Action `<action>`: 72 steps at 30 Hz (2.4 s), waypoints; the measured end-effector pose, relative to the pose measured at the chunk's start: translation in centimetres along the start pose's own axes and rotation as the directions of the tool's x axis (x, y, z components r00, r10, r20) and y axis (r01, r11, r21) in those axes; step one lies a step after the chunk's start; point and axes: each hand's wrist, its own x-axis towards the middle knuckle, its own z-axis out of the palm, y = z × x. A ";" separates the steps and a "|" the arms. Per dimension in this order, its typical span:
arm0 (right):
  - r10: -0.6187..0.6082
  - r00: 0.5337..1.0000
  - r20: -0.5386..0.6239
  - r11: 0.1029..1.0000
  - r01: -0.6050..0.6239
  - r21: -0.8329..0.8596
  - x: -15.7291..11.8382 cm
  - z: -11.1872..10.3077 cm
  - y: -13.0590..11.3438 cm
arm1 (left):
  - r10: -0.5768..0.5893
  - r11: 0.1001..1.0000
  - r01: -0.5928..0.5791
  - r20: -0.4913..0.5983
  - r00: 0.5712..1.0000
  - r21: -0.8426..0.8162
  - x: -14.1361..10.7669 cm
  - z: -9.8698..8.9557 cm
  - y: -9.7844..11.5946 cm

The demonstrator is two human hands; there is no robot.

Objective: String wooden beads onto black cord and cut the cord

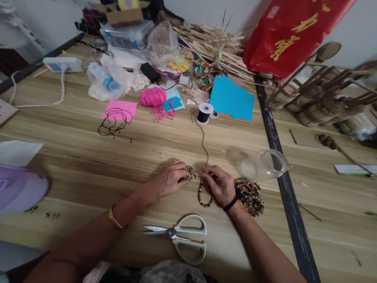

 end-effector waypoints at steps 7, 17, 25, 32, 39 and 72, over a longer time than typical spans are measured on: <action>-0.074 0.997 0.030 0.997 0.075 -0.029 0.1 -0.1 -0.2 | -0.002 0.999 0.001 0.022 1.000 0.044 0.1 -0.3 0.1; -0.084 0.994 0.068 0.996 0.083 0.016 0.0 0.2 -1.2 | -0.214 0.926 0.186 -0.053 0.975 -0.328 0.5 -0.3 0.0; -0.090 0.994 0.054 0.992 0.085 0.097 -0.2 1.0 -1.7 | -0.450 0.561 0.401 0.140 0.882 -0.724 0.7 -0.2 -0.5; -0.093 0.993 0.067 0.995 0.090 0.037 0.0 0.8 -1.8 | -0.431 0.513 0.397 0.171 0.886 -0.761 0.8 -0.2 -0.3; -0.084 0.992 0.099 0.996 0.082 0.020 -0.1 0.8 -1.7 | -0.430 0.502 0.401 0.181 0.885 -0.767 0.7 0.0 -0.4; -0.107 0.984 0.140 0.994 0.107 0.005 -0.1 0.9 -1.7 | -0.422 0.523 0.404 0.185 0.888 -0.750 0.8 -0.5 0.2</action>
